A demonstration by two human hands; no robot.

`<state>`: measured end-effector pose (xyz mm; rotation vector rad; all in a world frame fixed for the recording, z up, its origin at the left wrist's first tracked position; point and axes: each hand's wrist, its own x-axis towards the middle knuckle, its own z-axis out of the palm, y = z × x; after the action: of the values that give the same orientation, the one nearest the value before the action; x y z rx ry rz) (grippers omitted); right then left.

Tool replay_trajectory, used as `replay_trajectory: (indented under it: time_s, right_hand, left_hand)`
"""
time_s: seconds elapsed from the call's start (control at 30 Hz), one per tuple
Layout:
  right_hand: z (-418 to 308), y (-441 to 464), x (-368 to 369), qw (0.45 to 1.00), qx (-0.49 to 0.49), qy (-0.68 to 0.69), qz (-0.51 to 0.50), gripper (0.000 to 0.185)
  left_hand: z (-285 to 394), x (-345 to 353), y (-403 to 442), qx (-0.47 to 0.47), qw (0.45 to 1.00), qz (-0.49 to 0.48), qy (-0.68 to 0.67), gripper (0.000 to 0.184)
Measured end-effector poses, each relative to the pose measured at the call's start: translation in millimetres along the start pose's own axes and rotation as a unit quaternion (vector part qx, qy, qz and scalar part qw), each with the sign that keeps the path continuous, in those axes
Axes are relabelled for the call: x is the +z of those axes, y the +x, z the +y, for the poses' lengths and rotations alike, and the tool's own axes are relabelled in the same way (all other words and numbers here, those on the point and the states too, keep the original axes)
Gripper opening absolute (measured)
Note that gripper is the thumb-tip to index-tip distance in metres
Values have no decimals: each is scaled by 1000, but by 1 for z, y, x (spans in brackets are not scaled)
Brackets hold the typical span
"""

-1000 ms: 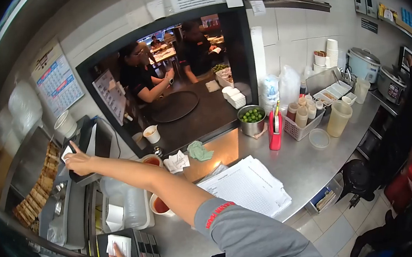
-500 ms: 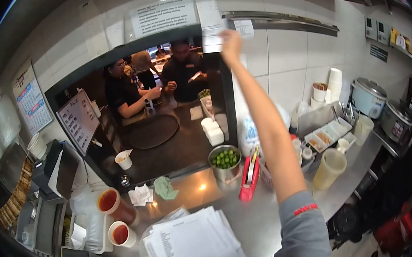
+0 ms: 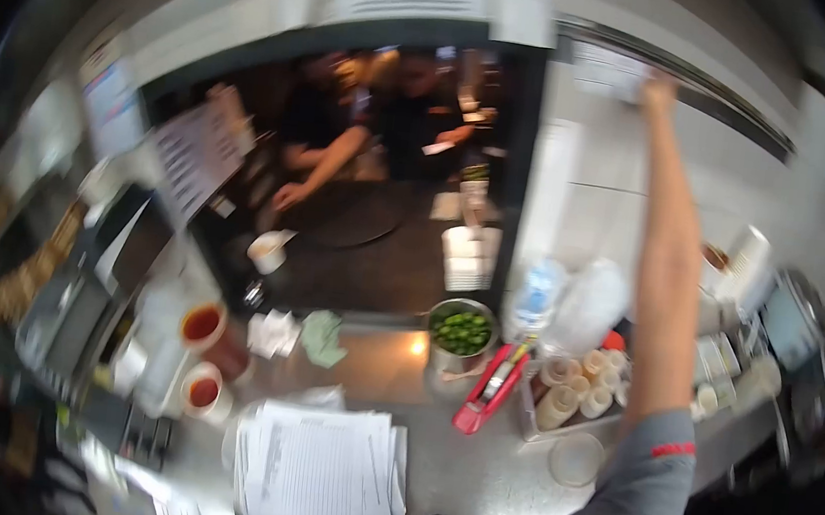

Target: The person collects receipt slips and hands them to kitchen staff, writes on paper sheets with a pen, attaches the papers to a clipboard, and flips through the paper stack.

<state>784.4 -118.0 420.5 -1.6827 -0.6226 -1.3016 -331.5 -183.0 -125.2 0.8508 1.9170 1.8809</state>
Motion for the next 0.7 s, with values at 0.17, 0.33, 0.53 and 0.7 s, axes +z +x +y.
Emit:
replay_trajectory:
  time_s: [0.17, 0.33, 0.53, 0.7]
  right_hand:
    - [-135, -66, -36, 1000, 26, -11, 7, 56]
    - [-383, -247, -150, 798, -187, 494, -291, 18]
    - [-655, -557, -216, 469, -197, 644, -571, 23]
    - [-812, -733, -220, 459, -361, 532, -613, 57]
  left_hand:
    - [80, 19, -45, -77, 976, -91, -180, 11]
    - [130, 46, -27, -72, 951, -147, -261, 19]
    - [123, 10, 26, -52, 958, -220, -179, 22]
    - [104, -34, 65, -97, 951, -250, -154, 23]
